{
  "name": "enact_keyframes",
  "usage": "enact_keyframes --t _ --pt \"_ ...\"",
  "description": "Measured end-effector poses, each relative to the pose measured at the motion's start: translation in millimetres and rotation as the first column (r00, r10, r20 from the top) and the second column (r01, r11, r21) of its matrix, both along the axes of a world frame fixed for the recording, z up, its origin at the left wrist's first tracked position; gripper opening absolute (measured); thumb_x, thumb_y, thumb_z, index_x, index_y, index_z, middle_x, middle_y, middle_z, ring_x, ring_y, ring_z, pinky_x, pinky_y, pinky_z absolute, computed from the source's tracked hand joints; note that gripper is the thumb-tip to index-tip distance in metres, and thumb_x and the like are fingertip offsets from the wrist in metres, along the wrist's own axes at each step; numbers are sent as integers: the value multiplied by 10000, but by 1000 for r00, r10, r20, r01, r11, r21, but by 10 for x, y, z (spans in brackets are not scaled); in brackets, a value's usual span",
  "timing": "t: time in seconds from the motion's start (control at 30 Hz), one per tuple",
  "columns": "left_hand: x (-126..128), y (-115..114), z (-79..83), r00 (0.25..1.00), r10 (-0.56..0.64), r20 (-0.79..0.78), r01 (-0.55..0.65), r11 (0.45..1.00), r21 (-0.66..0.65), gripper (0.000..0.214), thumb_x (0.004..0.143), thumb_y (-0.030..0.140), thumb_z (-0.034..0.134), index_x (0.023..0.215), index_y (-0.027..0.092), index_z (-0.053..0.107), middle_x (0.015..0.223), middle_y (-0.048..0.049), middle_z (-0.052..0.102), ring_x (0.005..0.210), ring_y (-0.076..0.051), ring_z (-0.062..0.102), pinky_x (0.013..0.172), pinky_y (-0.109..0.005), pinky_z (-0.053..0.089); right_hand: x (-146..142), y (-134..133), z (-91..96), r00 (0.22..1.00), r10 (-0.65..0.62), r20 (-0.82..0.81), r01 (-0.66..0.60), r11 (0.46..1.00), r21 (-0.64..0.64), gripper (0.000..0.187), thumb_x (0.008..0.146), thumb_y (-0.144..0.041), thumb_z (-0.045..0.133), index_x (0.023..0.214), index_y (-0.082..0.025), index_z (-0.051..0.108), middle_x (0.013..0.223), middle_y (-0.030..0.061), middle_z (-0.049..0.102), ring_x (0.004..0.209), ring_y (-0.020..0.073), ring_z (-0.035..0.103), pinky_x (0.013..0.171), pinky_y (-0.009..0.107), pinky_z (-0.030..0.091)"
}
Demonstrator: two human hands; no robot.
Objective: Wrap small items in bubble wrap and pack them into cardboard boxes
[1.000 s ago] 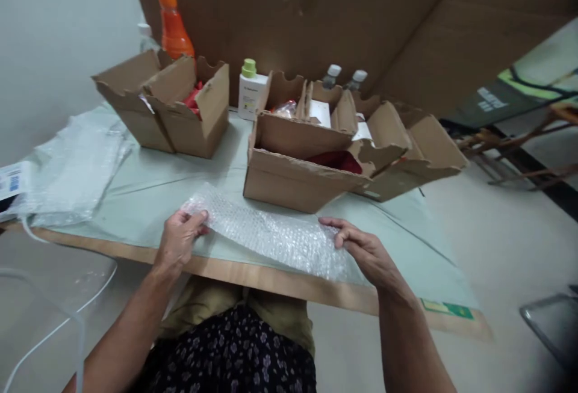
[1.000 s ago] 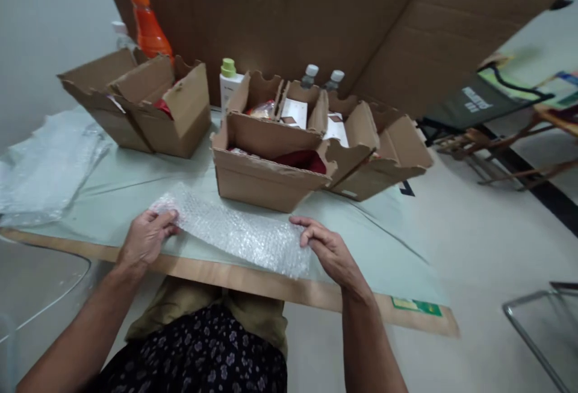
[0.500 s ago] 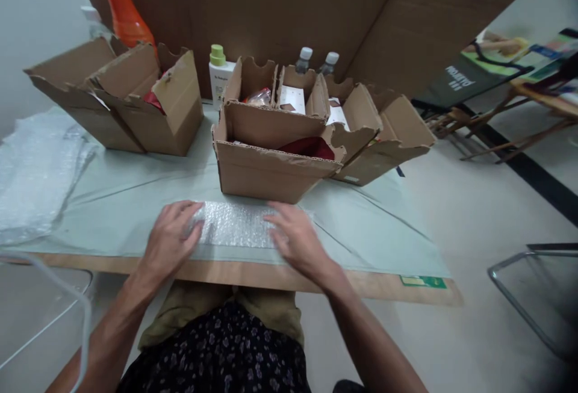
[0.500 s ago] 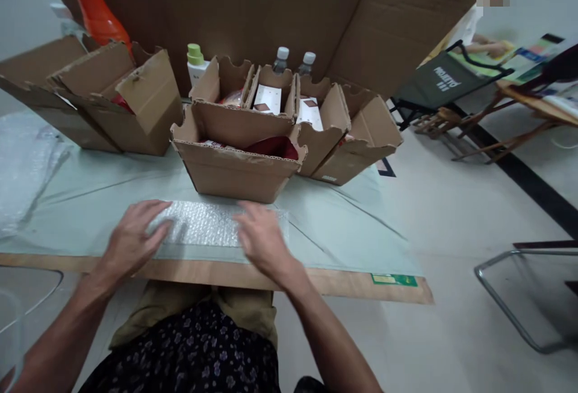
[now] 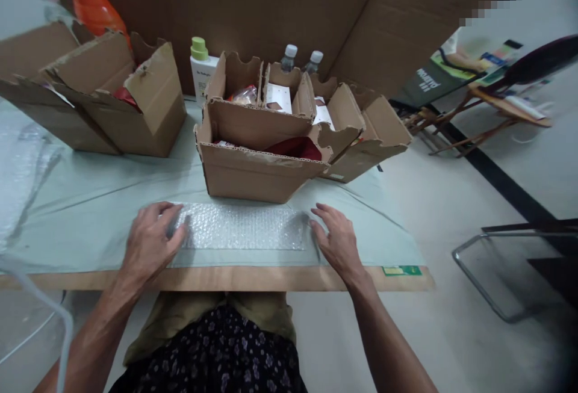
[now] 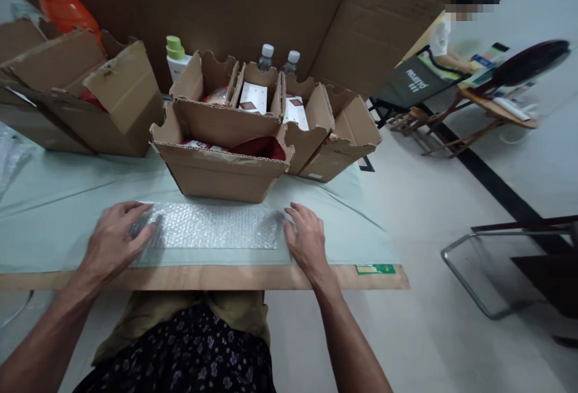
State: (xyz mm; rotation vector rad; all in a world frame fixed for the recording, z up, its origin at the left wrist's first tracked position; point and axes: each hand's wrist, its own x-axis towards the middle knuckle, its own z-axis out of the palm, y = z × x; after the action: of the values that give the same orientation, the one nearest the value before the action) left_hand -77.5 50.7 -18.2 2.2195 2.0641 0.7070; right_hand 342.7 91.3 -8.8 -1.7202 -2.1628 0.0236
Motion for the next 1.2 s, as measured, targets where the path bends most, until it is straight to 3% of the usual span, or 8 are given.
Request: enact_keyframes --t 0.13,0.37,0.57,0.7,0.83,0.97,1.1,1.2 --pt "-106 -120 22 948 266 -175 -281 957 -68 448 888 476 522 1106 136 716 1176 -217 664 1055 -407 598 905 -545 494 -300 212 -49 998 39 -52 -43 995 -93 274 907 -324 586 1106 -174 700 1333 173 682 1228 340 611 982 497 476" --pt "-77 -51 215 937 349 -2 -335 898 -286 297 834 366 479 953 184 681 975 -126 733 926 -315 685 834 -409 513 -458 -260 216 827 -98 -553 -61 964 -261 178 888 -373 625 957 -209 627 839 32 681 756 196 642 723 332 513" --pt "-274 376 467 903 426 49 -405 885 -227 458 864 333 521 1298 210 601 998 -94 754 925 -300 717 823 -389 520 -1040 -866 284 518 -313 -796 -368 759 -538 723 898 -373 673 1546 -217 393 727 -41 578 560 117 505 513 234 452" --pt "-306 637 402 942 333 48 -327 939 -107 666 833 312 594 1458 106 491 1263 -192 685 1180 -356 634 1018 -478 478 -1283 -925 181 546 -285 -788 -485 660 -574 497 881 -390 691 1355 -246 649 872 24 682 573 125 541 527 264 499" --pt "-211 162 383 960 84 266 -98 994 39 517 899 388 558 1370 173 576 1337 -143 655 1283 -318 576 1122 -505 429 -1299 -850 300 557 -270 -785 -539 602 -590 349 905 -464 676 1145 -221 748 894 42 720 604 132 602 591 280 523" --pt "19 -650 438 812 -213 543 334 933 -133 591 853 426 660 1415 285 546 1418 -92 622 1299 -284 599 1067 -432 513 -1463 -619 488 471 -238 -850 -644 566 -515 438 964 -543 590 1231 -212 695 708 -10 656 585 131 613 653 296 542" --pt "245 -778 354 856 -16 517 102 985 -139 616 862 358 645 1455 270 500 1293 -89 699 1157 -259 673 1012 -425 538 -1771 -320 528 354 -187 -916 -731 556 -396 569 986 -554 527 1432 -200 529 1044 94 727 825 185 699 603 277 554" --pt "250 -493 212 886 197 421 -160 980 -123 489 890 306 549 1366 200 579 984 -56 755 881 -216 705 864 -373 559 -1841 -237 499 411 -57 -910 -665 664 -342 614 1009 -476 515 1546 -216 371 1057 85 731 825 173 695 618 270 551"
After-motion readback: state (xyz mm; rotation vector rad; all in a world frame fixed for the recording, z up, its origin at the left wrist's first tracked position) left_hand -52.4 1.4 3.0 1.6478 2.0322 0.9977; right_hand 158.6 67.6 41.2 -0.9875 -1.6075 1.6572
